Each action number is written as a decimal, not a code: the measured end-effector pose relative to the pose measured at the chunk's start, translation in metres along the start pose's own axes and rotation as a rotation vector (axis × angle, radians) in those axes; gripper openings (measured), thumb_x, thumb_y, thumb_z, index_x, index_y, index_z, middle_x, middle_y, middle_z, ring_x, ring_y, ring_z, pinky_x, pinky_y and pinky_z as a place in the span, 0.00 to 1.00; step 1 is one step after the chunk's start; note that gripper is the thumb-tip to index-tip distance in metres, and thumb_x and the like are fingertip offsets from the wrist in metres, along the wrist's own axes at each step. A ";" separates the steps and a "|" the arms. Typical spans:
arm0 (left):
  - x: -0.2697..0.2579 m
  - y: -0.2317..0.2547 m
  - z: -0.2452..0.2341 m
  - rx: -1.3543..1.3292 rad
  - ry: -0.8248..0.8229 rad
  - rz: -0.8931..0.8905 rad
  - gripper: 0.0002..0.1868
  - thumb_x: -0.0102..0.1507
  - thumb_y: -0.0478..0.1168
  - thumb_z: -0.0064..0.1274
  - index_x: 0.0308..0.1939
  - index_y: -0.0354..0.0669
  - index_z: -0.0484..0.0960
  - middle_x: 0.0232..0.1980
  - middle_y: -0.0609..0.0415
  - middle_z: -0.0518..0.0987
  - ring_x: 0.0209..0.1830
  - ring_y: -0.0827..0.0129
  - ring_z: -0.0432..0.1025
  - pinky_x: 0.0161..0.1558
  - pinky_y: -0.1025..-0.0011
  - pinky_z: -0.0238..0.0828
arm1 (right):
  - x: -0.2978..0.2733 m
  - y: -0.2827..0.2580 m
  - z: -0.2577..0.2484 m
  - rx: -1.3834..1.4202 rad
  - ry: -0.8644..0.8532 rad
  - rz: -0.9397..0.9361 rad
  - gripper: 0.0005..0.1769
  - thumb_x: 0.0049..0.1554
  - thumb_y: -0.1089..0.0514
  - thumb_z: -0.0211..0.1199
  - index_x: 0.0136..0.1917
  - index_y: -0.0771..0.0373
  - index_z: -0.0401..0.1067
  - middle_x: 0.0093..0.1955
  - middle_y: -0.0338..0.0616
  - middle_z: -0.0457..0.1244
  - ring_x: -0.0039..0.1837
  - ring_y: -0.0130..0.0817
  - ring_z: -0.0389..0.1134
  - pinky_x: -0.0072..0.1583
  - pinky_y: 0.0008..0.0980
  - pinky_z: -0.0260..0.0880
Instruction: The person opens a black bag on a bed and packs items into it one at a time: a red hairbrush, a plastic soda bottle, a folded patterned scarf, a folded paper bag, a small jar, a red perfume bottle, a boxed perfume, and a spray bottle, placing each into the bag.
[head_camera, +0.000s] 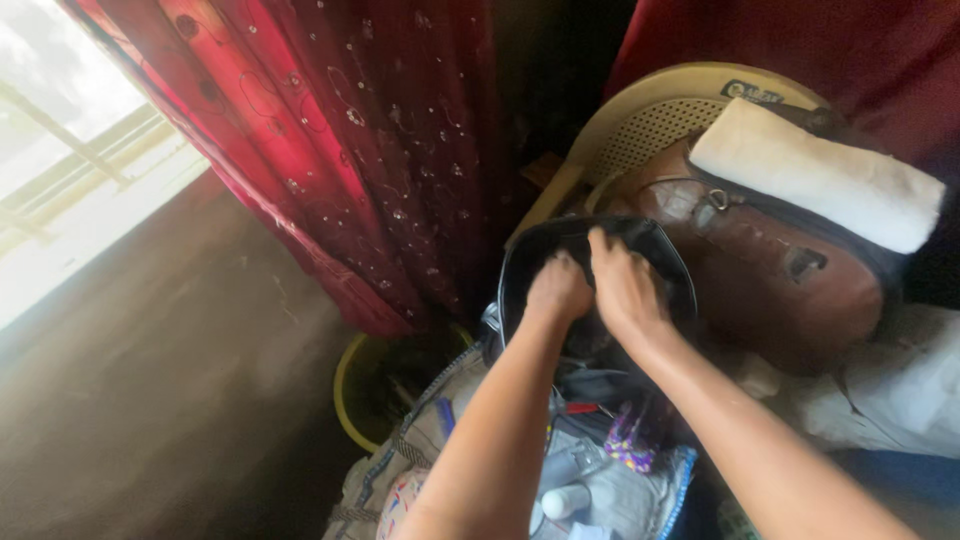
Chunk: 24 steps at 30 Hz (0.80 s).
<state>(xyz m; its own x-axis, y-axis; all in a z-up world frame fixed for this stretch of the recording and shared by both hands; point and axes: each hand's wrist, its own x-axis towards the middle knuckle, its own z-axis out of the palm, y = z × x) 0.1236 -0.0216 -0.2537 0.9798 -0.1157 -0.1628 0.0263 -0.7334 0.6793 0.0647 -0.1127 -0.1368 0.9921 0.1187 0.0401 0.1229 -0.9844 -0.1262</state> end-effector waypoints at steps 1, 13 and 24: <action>0.001 0.002 0.002 0.009 0.023 0.027 0.29 0.61 0.40 0.48 0.63 0.24 0.67 0.61 0.26 0.74 0.63 0.43 0.72 0.62 0.58 0.70 | 0.002 0.005 0.013 -0.042 -0.027 0.025 0.19 0.62 0.68 0.52 0.66 0.60 0.63 0.61 0.58 0.64 0.61 0.60 0.69 0.56 0.53 0.73; 0.006 0.008 0.043 0.547 -0.689 0.058 0.29 0.64 0.45 0.47 0.67 0.36 0.67 0.64 0.35 0.73 0.60 0.43 0.71 0.59 0.52 0.68 | 0.036 0.072 0.123 -0.132 -0.375 0.022 0.36 0.53 0.65 0.59 0.74 0.61 0.59 0.76 0.62 0.55 0.72 0.57 0.64 0.71 0.47 0.67; -0.019 0.031 0.012 0.168 -1.386 0.128 0.26 0.64 0.48 0.51 0.67 0.54 0.74 0.60 0.53 0.77 0.54 0.52 0.75 0.51 0.46 0.68 | 0.062 0.106 0.163 -0.090 -0.511 -0.198 0.46 0.48 0.50 0.70 0.76 0.65 0.57 0.78 0.63 0.50 0.81 0.55 0.47 0.78 0.42 0.51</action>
<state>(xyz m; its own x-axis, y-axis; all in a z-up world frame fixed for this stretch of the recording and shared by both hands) 0.1029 -0.0501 -0.2387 -0.0186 -0.6734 -0.7391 -0.1680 -0.7266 0.6662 0.1428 -0.1885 -0.3095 0.8386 0.3290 -0.4342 0.3283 -0.9413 -0.0793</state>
